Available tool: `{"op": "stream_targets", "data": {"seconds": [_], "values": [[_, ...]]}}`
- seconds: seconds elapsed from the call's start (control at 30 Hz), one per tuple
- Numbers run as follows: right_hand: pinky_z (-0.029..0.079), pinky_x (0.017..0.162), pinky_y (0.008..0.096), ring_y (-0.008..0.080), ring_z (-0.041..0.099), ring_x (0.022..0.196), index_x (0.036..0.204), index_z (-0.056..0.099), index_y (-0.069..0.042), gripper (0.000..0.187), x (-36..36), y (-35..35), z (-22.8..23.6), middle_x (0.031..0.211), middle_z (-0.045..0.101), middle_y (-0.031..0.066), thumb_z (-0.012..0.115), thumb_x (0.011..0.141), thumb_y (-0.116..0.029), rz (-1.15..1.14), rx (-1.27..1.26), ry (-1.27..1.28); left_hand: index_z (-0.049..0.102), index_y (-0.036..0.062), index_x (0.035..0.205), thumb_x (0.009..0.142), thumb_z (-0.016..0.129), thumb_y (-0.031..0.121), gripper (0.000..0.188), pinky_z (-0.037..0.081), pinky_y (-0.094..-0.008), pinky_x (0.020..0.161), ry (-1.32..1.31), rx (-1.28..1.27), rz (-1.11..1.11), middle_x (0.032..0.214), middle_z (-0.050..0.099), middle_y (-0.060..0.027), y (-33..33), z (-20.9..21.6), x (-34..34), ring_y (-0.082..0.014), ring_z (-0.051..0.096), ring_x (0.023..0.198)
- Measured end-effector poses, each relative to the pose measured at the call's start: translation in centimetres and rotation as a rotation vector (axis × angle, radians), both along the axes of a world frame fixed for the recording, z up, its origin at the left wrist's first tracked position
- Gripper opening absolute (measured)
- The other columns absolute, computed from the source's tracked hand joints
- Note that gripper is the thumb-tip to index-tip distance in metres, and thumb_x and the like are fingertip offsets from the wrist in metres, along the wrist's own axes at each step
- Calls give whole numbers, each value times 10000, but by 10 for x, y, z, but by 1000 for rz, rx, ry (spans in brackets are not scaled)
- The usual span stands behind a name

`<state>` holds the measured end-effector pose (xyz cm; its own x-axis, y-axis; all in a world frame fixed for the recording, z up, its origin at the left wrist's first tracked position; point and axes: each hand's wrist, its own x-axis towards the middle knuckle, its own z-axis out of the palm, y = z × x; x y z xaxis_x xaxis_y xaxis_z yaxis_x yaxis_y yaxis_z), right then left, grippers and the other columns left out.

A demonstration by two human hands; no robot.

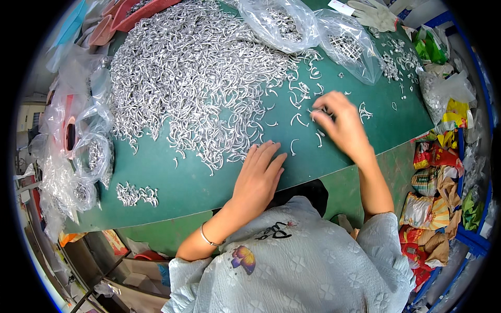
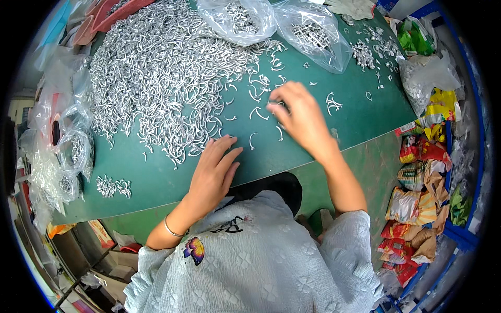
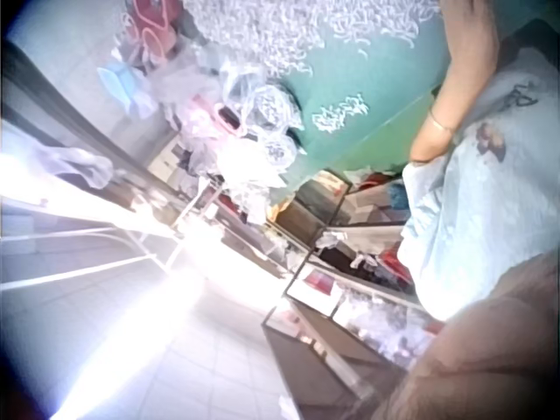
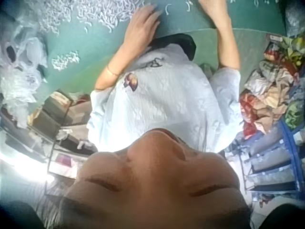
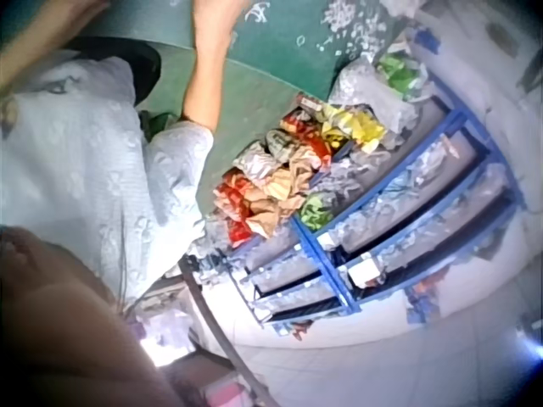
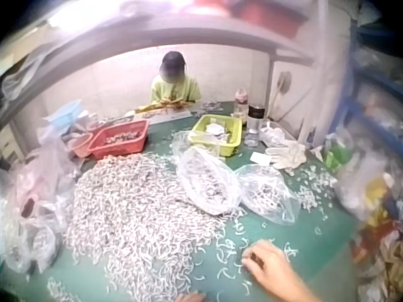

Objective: The person sorts small silver crescent-shaped metal pieces on a green table by hand, picking them up individually from a large pile and placing them into smaller groups or a plastic bag.

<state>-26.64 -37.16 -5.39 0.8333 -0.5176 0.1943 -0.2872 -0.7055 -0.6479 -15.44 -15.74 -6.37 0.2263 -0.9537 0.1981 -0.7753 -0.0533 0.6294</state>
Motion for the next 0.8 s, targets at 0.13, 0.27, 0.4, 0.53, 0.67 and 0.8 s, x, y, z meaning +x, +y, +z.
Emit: {"op": "stream_targets", "data": {"seconds": [0.13,0.27,0.4,0.53,0.67,0.8], "values": [[369,705,391,293,485,808,796,554,-28,144,12,26,-22,795,499,99,679,752,-84,28,-324,64,566,15,1154,807,623,11,352,401,-485,991,55,-63,-54,1208,537,-154,-3,-5,-7,-325,521,1144],[383,739,374,289,497,840,821,558,-28,129,3,31,-5,840,531,93,663,777,-90,96,-69,-41,450,8,1300,916,534,60,396,452,-348,922,1336,16,33,1213,546,-137,6,7,-20,-216,548,1080],[404,801,363,288,509,853,892,592,-13,183,-3,50,9,902,570,90,690,746,-63,540,271,30,469,-40,1235,999,410,190,335,476,-311,864,2154,2,299,1095,589,-119,3,-18,-22,-177,572,1002],[401,773,375,270,498,896,900,585,-24,191,14,15,-4,922,544,85,684,744,-75,163,-197,-3,505,-47,1185,978,432,146,292,486,-321,843,2287,-30,-48,1020,615,-109,13,-36,-23,-191,598,923],[408,757,381,293,502,897,832,556,-19,112,20,19,-14,906,534,103,643,763,-35,160,-298,137,513,-45,1181,968,449,133,285,489,-330,871,2048,78,226,991,623,-107,7,-12,-25,-204,608,925],[429,749,407,310,525,856,828,554,-7,73,4,47,-4,841,531,113,606,776,-7,360,13,-60,510,-43,1187,960,466,133,292,484,-331,905,2142,-92,507,983,622,-104,-4,7,-28,-204,608,962]]}}
